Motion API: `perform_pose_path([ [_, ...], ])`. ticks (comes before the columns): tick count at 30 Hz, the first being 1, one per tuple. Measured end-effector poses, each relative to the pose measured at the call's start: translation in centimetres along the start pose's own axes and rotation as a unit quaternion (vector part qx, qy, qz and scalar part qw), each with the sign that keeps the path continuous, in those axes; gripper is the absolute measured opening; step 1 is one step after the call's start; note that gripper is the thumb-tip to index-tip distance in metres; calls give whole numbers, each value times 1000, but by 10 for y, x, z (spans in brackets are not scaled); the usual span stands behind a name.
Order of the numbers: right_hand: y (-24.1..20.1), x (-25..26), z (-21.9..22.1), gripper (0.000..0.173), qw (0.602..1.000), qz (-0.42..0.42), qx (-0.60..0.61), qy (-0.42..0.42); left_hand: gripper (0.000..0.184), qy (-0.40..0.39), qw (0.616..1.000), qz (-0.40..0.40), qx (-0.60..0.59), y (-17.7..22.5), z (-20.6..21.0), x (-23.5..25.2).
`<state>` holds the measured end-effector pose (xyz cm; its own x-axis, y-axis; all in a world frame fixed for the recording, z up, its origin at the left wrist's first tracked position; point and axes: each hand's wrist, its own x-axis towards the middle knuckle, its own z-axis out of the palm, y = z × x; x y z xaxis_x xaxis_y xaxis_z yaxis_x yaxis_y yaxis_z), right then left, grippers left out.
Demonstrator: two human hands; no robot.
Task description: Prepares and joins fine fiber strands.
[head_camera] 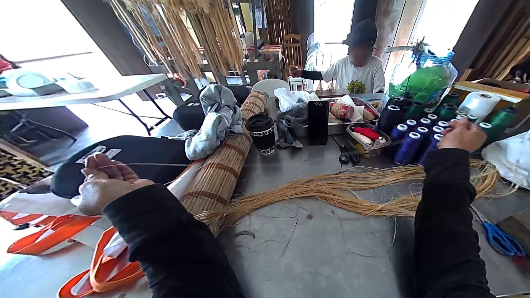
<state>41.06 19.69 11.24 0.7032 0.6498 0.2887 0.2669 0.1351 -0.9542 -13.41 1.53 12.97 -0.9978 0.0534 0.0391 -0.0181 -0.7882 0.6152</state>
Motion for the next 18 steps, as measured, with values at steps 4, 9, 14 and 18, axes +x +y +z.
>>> perform_pose_path([
  [4, -22, -13, 1, 44, 996, -67, 59, 13, 8, -167, 985, 10, 47, -10, 23, -26],
  [9, -89, -95, 30, 49, 915, -135, 58, -376, 63, -529, 824, -94, 177, -3, 72, -147],
  [14, -101, -158, 54, 41, 776, -49, 194, -598, 93, -682, 695, -39, 224, -14, 74, -206],
  [18, -97, -166, 60, 21, 782, 26, 306, -543, 102, -725, 641, -48, 246, -27, 69, -214],
])
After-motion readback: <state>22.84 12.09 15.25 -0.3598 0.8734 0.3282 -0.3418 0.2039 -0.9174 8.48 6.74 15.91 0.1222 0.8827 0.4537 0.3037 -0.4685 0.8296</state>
